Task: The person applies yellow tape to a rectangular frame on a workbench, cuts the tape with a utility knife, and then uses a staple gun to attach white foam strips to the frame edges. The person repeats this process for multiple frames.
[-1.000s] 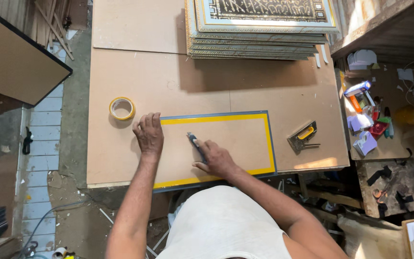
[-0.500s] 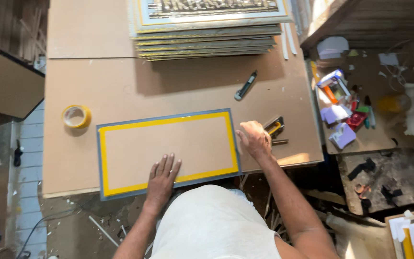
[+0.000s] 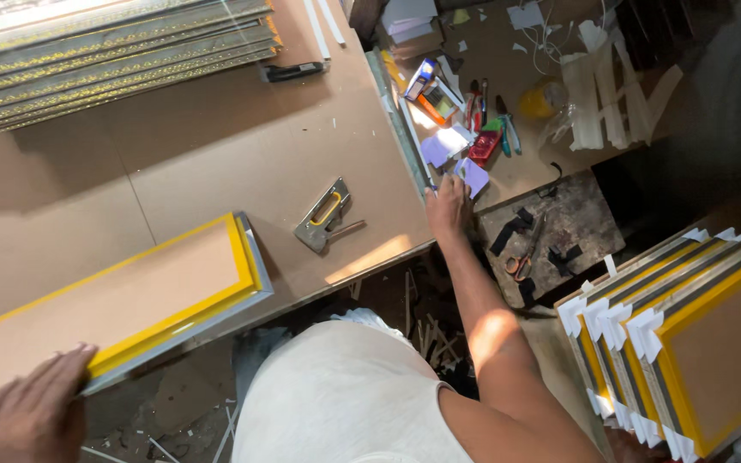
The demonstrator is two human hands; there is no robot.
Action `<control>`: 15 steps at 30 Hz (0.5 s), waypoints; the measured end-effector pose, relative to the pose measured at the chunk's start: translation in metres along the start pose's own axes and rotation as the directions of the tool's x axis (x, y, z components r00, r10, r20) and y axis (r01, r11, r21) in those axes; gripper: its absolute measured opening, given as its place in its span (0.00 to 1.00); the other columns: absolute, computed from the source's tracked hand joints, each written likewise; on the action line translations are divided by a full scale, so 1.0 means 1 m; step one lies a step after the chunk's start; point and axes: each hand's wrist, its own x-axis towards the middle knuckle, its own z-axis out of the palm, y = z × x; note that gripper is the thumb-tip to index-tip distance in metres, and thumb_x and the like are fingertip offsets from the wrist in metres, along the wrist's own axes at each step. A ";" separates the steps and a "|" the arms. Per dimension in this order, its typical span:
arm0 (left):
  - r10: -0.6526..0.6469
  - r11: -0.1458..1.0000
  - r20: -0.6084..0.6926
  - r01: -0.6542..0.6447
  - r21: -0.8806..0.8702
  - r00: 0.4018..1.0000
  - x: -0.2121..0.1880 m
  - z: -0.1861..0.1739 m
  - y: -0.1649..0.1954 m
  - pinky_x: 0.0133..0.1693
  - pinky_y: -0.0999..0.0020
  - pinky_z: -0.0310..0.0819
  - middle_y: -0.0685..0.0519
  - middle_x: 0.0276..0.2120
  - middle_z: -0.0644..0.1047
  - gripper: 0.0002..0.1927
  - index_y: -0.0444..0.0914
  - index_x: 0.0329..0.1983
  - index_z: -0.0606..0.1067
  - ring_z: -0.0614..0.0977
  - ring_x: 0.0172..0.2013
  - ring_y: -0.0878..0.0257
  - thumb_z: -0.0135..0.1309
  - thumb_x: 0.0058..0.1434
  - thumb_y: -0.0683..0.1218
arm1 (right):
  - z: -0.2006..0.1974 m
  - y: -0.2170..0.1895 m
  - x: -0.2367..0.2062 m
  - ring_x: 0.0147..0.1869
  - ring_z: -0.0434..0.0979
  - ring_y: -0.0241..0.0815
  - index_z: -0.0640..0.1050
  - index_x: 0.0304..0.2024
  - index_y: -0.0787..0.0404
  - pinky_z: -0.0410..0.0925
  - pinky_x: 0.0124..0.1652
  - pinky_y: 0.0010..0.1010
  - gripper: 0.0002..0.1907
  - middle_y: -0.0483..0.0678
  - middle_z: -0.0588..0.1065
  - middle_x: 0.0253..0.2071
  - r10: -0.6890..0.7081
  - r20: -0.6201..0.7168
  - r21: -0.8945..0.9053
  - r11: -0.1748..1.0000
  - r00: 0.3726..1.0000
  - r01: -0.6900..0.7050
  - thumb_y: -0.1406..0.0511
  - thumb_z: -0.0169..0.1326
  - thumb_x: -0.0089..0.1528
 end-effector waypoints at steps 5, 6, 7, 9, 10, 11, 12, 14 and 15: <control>-0.003 0.932 -0.128 -0.044 -0.360 0.992 0.037 0.013 -0.010 0.67 0.67 0.67 0.58 0.59 0.79 0.17 0.46 0.64 0.73 0.78 0.59 0.65 0.55 0.74 0.40 | 0.011 0.050 0.080 0.60 0.70 0.65 0.74 0.55 0.73 0.65 0.56 0.50 0.36 0.65 0.72 0.58 -0.140 -0.048 0.006 0.990 0.989 0.141 0.56 0.70 0.53; -0.019 0.938 -0.131 -0.028 -0.345 0.991 0.048 0.015 -0.011 0.69 0.65 0.66 0.55 0.59 0.79 0.17 0.44 0.63 0.74 0.78 0.59 0.64 0.55 0.73 0.38 | 0.011 0.048 0.095 0.58 0.71 0.65 0.74 0.54 0.75 0.65 0.54 0.50 0.38 0.66 0.72 0.57 -0.175 -0.052 0.018 0.984 0.983 0.176 0.55 0.71 0.52; -0.053 0.931 -0.125 0.004 -0.365 0.991 0.056 0.016 -0.010 0.68 0.64 0.66 0.54 0.58 0.79 0.17 0.43 0.63 0.74 0.78 0.58 0.62 0.55 0.73 0.37 | 0.011 0.046 0.108 0.57 0.72 0.64 0.76 0.51 0.72 0.66 0.54 0.49 0.34 0.64 0.74 0.54 -0.105 0.076 0.014 0.994 0.992 0.104 0.54 0.70 0.53; -0.139 0.895 -0.109 0.078 -0.439 0.984 0.078 0.010 -0.003 0.63 0.63 0.68 0.51 0.56 0.77 0.16 0.42 0.63 0.74 0.77 0.56 0.59 0.54 0.73 0.38 | 0.015 0.034 0.130 0.55 0.76 0.60 0.80 0.44 0.66 0.69 0.53 0.48 0.26 0.59 0.77 0.49 0.028 0.325 -0.018 1.000 0.945 -0.024 0.53 0.69 0.55; -0.152 0.911 -0.117 0.093 -0.402 0.981 0.089 0.002 0.002 0.62 0.64 0.69 0.52 0.56 0.77 0.16 0.43 0.62 0.74 0.77 0.56 0.59 0.55 0.73 0.39 | 0.017 0.029 0.135 0.53 0.77 0.59 0.81 0.42 0.66 0.70 0.51 0.48 0.25 0.58 0.77 0.47 0.005 0.305 -0.041 0.999 0.952 0.007 0.52 0.70 0.55; -0.164 0.924 -0.124 0.109 -0.365 0.979 0.100 -0.009 0.009 0.61 0.64 0.70 0.52 0.55 0.77 0.16 0.43 0.62 0.74 0.77 0.55 0.58 0.56 0.73 0.41 | 0.019 0.025 0.140 0.51 0.78 0.59 0.82 0.40 0.65 0.71 0.50 0.47 0.24 0.58 0.78 0.46 -0.020 0.283 -0.063 0.997 0.959 0.040 0.52 0.70 0.54; -0.132 0.967 -0.149 0.095 -0.235 0.980 0.113 -0.021 0.017 0.62 0.65 0.70 0.54 0.55 0.77 0.16 0.44 0.62 0.74 0.77 0.55 0.59 0.58 0.72 0.44 | 0.021 0.023 0.146 0.49 0.79 0.59 0.82 0.38 0.65 0.72 0.48 0.47 0.23 0.58 0.78 0.44 -0.048 0.256 -0.084 0.994 0.965 0.072 0.52 0.70 0.53; -0.073 0.996 -0.149 0.079 0.037 0.986 0.137 -0.047 0.035 0.64 0.60 0.71 0.57 0.52 0.81 0.20 0.47 0.61 0.76 0.81 0.53 0.63 0.62 0.66 0.50 | 0.026 0.017 0.152 0.44 0.80 0.61 0.82 0.35 0.66 0.72 0.42 0.48 0.22 0.60 0.79 0.41 -0.109 0.285 -0.113 0.983 0.952 0.146 0.53 0.69 0.55; -0.055 0.981 -0.122 0.076 0.180 0.991 0.146 -0.060 0.044 0.65 0.56 0.71 0.60 0.49 0.83 0.24 0.50 0.60 0.79 0.83 0.50 0.65 0.64 0.60 0.54 | 0.027 0.014 0.154 0.43 0.80 0.61 0.83 0.36 0.63 0.72 0.43 0.49 0.16 0.60 0.79 0.39 -0.138 0.284 -0.042 0.987 0.949 0.156 0.56 0.66 0.58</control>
